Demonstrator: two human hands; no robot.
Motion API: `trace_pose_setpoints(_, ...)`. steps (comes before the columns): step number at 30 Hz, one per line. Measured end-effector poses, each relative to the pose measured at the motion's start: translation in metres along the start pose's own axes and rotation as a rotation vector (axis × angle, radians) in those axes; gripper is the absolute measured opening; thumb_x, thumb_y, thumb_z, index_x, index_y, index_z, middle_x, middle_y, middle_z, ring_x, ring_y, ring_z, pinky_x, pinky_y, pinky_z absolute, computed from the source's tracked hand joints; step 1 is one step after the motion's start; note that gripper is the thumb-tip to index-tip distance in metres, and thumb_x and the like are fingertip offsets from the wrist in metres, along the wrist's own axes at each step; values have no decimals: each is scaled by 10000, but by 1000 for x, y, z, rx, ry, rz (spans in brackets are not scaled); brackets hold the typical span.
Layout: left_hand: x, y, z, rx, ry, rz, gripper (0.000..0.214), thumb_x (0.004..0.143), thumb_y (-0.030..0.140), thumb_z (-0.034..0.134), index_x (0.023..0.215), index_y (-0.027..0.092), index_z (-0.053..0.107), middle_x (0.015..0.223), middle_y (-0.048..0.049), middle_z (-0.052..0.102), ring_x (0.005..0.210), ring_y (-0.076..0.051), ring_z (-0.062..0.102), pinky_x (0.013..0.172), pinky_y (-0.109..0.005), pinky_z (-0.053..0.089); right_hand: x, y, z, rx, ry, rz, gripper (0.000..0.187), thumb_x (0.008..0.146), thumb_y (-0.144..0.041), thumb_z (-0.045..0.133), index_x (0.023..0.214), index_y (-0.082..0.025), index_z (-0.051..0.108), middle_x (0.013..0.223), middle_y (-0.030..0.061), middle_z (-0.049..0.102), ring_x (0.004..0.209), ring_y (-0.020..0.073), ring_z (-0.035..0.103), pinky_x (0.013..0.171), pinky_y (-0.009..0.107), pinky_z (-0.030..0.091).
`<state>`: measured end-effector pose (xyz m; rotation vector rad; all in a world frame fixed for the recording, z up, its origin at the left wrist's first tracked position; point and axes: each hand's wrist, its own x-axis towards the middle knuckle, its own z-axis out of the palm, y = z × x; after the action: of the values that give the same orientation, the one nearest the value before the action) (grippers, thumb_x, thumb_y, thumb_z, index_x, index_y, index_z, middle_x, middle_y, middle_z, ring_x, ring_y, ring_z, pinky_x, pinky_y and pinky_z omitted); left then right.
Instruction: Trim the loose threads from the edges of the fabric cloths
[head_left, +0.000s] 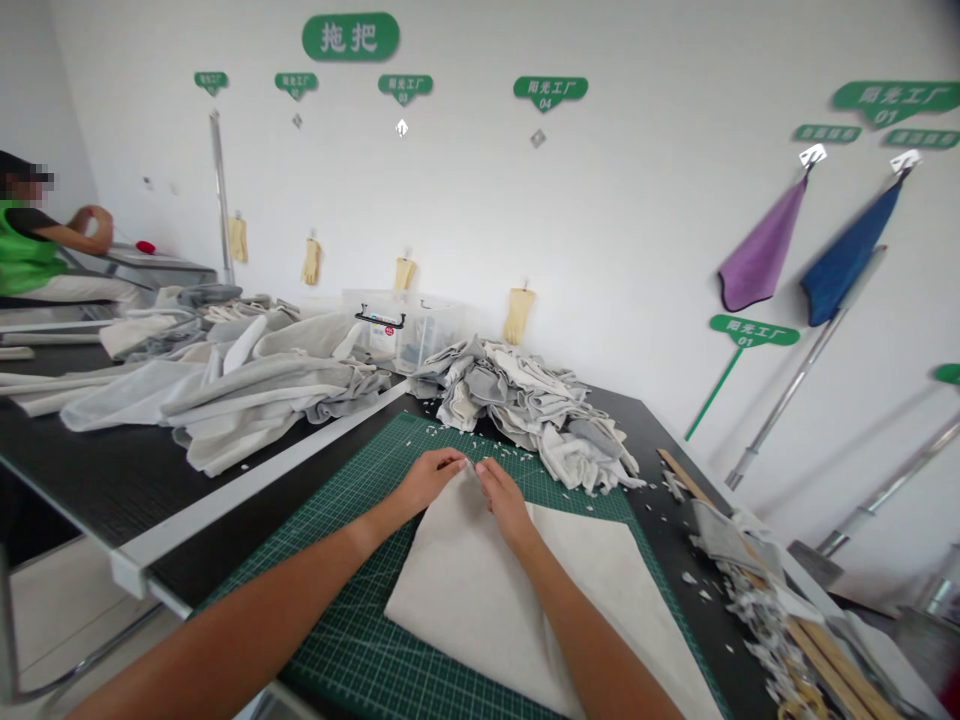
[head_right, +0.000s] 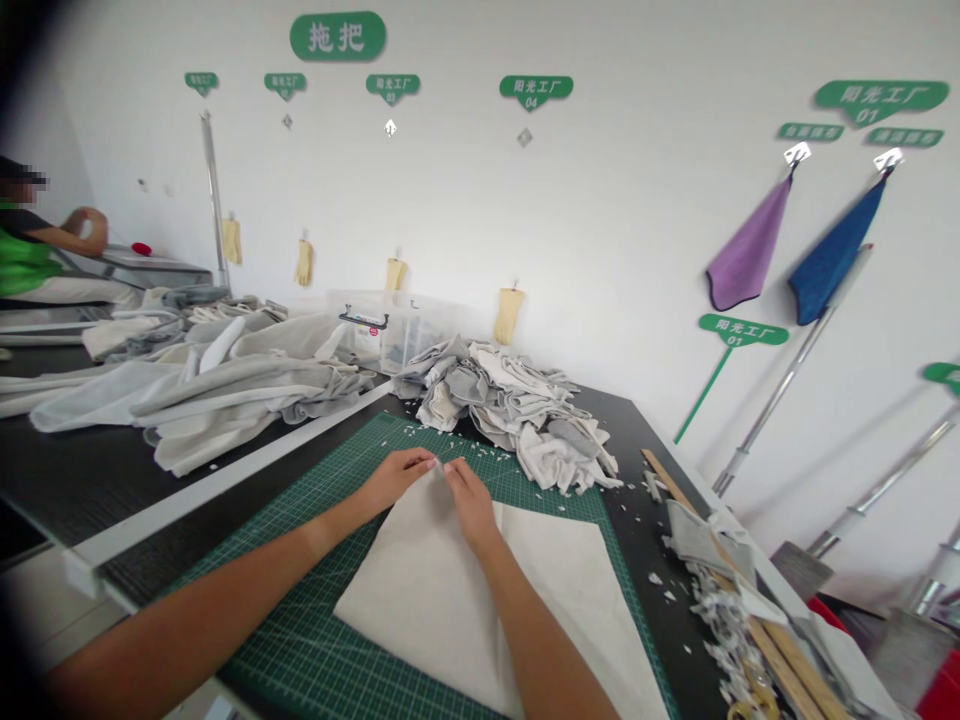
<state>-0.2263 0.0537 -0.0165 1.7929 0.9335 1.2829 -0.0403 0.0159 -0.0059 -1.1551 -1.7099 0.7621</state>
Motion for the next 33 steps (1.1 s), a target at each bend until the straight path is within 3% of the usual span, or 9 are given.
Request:
trace_pose_setpoints(5,1,-5,0,35,8,4,355,908,444,557,960,148,746,941,-67,739,874,-195,644,786,-267,482,-4,-3,-1,-170,1,-46,395,996,-571,352,940,-251,577,785,-25,585,743,157,549,691,241,371)
trace_pose_setpoints(12,2,-8,-1,45,-2,-4,332,900,425,556,927,149,739,908,-62,729,863,-194,634,778,-267,480,-5,-7,0,-345,-41,-60,374,1022,-553,308,1033,-264,545,860,-11,643,759,170,603,685,241,360)
trace_pose_setpoints(22,0,-13,1,18,-6,-27,312,894,405,557,890,144,727,880,-55,710,833,-181,612,760,-261,465,-7,-6,1,-379,-68,-109,362,1045,-538,264,1006,-258,491,819,-19,619,728,172,614,666,234,350)
trace_pose_setpoints(33,-7,6,0,-169,-102,-163,357,867,450,611,981,133,726,927,-66,715,822,-176,613,736,-259,459,-7,-5,0,-404,-66,-120,355,1051,-520,263,1018,-249,490,846,-1,641,739,178,626,660,234,342)
